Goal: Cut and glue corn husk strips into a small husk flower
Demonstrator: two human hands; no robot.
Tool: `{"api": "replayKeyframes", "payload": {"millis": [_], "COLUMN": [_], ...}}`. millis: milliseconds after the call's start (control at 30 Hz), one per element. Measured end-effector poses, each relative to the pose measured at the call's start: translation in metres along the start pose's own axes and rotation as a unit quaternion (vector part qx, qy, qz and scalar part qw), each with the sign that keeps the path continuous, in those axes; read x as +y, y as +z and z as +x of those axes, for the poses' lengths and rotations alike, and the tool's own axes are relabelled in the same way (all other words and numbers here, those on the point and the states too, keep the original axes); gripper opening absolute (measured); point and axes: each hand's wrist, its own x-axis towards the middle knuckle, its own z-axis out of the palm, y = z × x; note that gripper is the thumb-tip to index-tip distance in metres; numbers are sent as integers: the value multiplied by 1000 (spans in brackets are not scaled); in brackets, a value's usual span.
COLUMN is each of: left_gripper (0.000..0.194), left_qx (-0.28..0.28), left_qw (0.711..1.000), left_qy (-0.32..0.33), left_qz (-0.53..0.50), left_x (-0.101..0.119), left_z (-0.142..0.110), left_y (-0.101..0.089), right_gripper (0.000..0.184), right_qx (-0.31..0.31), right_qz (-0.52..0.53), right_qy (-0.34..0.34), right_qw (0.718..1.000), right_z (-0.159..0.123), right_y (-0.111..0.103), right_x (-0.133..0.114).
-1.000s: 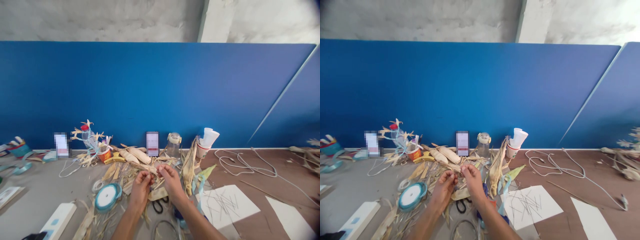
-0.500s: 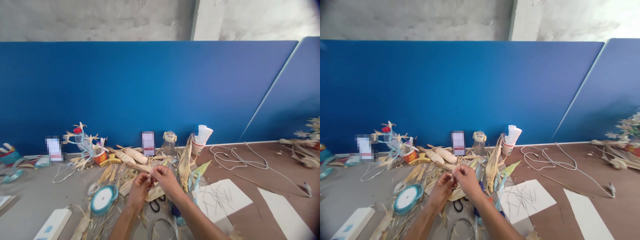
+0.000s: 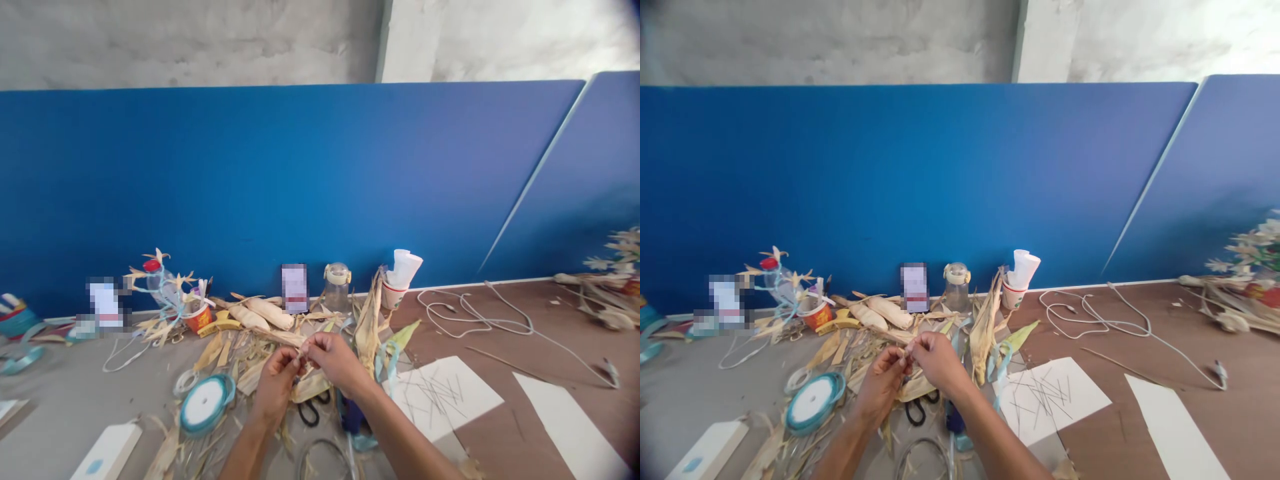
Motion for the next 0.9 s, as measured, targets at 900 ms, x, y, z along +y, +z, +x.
{"api": "replayKeyframes", "payload": {"millis": [900], "left_gripper": [29], "left_qx": [-38], "left_qw": [994], "left_qy": [4], "left_qz": [98], "left_x": [20], "left_z": [-3], "left_y": [3], "right_gripper": [20], "right_qx": [21], "right_qz": [-205], "right_qy": [-72], "right_qw": [976], "right_z": [-7], "right_y": [-1], "right_x": [-8]}}
